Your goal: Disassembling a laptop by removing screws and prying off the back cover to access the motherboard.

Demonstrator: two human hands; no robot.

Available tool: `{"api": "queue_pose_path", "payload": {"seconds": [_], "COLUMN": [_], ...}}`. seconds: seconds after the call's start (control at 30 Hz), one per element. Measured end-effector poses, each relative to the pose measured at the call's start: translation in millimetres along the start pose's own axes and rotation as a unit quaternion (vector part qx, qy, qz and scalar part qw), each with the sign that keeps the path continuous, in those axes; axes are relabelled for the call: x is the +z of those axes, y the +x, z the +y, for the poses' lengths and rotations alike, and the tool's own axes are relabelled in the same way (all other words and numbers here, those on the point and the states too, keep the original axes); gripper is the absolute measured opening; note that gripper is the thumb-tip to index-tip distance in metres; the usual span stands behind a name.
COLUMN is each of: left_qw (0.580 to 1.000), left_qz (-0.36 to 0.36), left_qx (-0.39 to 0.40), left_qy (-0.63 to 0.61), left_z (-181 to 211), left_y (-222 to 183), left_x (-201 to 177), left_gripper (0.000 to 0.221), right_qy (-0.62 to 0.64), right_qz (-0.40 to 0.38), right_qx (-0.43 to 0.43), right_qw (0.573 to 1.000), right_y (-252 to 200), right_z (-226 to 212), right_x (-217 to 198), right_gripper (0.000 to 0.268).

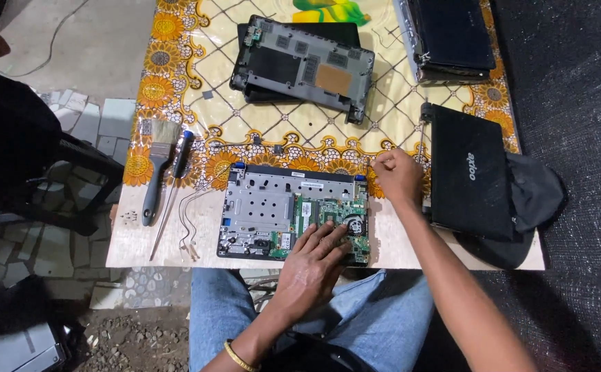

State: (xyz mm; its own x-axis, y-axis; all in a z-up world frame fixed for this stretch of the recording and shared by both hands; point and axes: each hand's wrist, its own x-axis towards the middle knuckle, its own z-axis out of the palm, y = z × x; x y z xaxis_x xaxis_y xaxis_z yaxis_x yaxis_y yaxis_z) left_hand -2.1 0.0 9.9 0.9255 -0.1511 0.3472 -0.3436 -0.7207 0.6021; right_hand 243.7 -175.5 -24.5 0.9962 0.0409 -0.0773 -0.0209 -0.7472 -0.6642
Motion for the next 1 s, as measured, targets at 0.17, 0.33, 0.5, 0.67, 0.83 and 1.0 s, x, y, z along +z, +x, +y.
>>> {"api": "queue_pose_path", "payload": {"seconds": [0.17, 0.33, 0.5, 0.67, 0.83, 1.0], "left_qw": [1.0, 1.0, 0.999, 0.996, 0.986, 0.936], "left_qz": [0.011, 0.025, 0.04, 0.07, 0.111, 0.078], "left_qx": [-0.001, 0.007, 0.023, -0.002, -0.068, -0.316], "left_qy": [-0.001, 0.018, -0.023, -0.048, -0.102, -0.133], "left_z": [-1, -5, -2, 12, 3, -57], "left_y": [-3, -3, -7, -42, -115, -237], "left_x": [2, 12, 3, -25, -51, -10], "left_gripper": [0.037, 0.038, 0.033, 0.03, 0.017, 0.015], "right_qy": [0.179, 0.221, 0.203, 0.161, 0.202, 0.146], "right_qz": [-0.015, -0.012, -0.001, 0.038, 0.036, 0.066], "right_qx": [0.036, -0.056, -0.044, -0.09, -0.05, -0.089], "right_qw": [0.983, 0.974, 0.978, 0.982, 0.978, 0.983], "right_y": [-35, -89, -142, -161, -168, -185], "right_z": [-28, -17, -19, -6, 0, -19], "right_x": [-17, -28, -21, -4, 8, 4], "right_gripper": [0.026, 0.045, 0.028, 0.021, 0.023, 0.026]}}
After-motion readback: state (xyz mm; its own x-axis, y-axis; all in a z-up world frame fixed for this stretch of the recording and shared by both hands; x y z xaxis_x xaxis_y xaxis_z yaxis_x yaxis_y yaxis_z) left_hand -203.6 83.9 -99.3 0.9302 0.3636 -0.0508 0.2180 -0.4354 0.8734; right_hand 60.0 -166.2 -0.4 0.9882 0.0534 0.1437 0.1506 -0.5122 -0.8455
